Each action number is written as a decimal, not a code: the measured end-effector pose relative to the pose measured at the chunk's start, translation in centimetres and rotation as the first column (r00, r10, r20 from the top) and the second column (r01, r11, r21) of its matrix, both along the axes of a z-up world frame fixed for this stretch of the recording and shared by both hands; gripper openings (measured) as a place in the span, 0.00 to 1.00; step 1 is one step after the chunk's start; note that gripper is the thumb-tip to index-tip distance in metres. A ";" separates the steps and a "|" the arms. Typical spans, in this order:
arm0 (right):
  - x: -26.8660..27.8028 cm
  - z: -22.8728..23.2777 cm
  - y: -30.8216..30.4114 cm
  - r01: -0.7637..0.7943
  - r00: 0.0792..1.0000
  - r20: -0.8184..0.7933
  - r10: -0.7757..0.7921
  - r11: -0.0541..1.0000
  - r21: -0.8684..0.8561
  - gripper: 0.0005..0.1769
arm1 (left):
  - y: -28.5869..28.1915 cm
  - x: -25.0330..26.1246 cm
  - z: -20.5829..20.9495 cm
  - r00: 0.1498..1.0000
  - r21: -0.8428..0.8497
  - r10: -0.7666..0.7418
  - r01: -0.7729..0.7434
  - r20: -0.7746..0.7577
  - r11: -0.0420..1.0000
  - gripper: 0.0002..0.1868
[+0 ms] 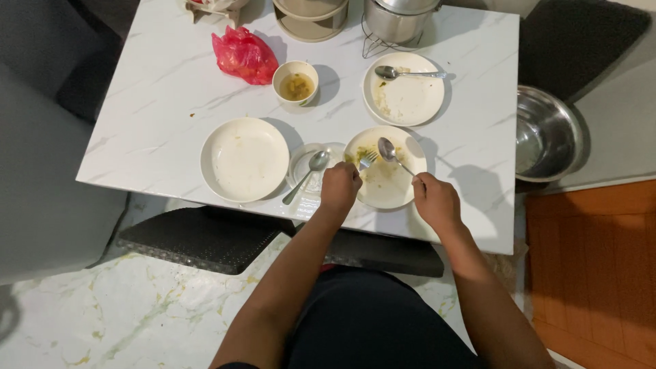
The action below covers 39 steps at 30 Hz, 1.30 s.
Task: Gather and organize dirty plates and utensils on a dining table.
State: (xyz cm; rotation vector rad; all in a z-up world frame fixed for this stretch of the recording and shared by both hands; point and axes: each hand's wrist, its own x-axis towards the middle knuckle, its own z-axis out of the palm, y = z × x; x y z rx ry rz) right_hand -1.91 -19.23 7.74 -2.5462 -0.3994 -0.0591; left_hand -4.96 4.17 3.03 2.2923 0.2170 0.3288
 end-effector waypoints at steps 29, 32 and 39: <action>-2.1 -2.5 8.9 -0.048 0.983 -0.170 0.070 0.990 0.132 0.11 | 9.9 -0.5 -2.1 0.835 0.038 0.196 -0.206 -0.515 0.978 0.09; -2.4 -2.5 9.7 -0.046 0.979 -0.194 0.069 0.992 0.119 0.11 | 9.7 0.4 -2.7 0.836 0.086 0.165 -0.141 -0.524 0.986 0.10; -3.0 -4.7 9.7 0.003 0.981 -0.191 0.029 0.986 0.167 0.11 | 9.5 0.8 -2.4 0.825 0.073 0.097 -0.067 -0.557 0.995 0.11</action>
